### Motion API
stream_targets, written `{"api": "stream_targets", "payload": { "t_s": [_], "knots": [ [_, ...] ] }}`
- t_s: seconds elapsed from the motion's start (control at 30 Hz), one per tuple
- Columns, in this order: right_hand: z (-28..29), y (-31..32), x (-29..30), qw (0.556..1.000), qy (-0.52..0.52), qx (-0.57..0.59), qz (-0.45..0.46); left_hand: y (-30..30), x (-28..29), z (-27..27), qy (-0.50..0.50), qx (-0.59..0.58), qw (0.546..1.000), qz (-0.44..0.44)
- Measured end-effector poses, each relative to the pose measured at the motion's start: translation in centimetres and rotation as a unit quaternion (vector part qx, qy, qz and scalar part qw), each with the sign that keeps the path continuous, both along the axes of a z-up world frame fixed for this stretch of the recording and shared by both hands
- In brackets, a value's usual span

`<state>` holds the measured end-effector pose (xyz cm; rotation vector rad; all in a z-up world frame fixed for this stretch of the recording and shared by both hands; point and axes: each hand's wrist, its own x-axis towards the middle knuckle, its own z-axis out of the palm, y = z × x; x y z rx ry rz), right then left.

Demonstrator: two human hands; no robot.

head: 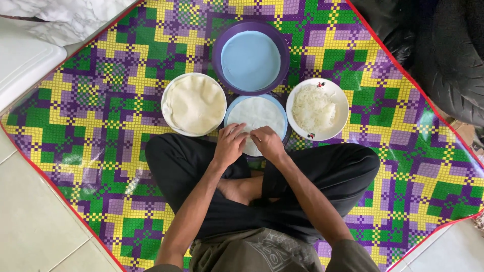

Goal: Place shredded coconut filling onto a white circular base in a bowl while sitting on the floor.

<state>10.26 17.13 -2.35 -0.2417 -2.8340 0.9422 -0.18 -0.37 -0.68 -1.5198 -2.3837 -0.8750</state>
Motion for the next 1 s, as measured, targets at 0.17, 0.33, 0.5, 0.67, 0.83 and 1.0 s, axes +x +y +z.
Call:
{"api": "stream_targets", "payload": {
  "t_s": [0.17, 0.33, 0.5, 0.67, 0.83, 1.0],
  "knots": [
    [-1.3, 0.1, 0.3, 0.998, 0.042, 0.049, 0.015, -0.3, -0.1, 0.3, 0.006, -0.009, 1.0, -0.002],
    [1.5, -0.4, 0.0, 0.991, 0.085, 0.107, 0.014, -0.3, -0.4, 0.3, -0.014, 0.006, 1.0, -0.005],
    [2.3, -0.9, 0.4, 0.996, 0.03, 0.079, 0.041, -0.4, -0.5, -0.6, -0.058, 0.04, 0.997, 0.008],
    [1.6, -0.6, 0.6, 0.996, 0.043, 0.063, 0.04, -0.1, -0.4, 1.4, -0.049, 0.074, 0.996, 0.0],
    [-0.1, -0.2, 0.6, 0.993, 0.03, 0.095, 0.07, -0.2, -0.4, 2.1, -0.059, 0.086, 0.994, -0.025],
    [-0.3, 0.3, 0.8, 0.993, 0.026, 0.078, 0.083, -0.2, -0.1, 2.1, -0.038, 0.024, 0.999, -0.021]
  ]
}}
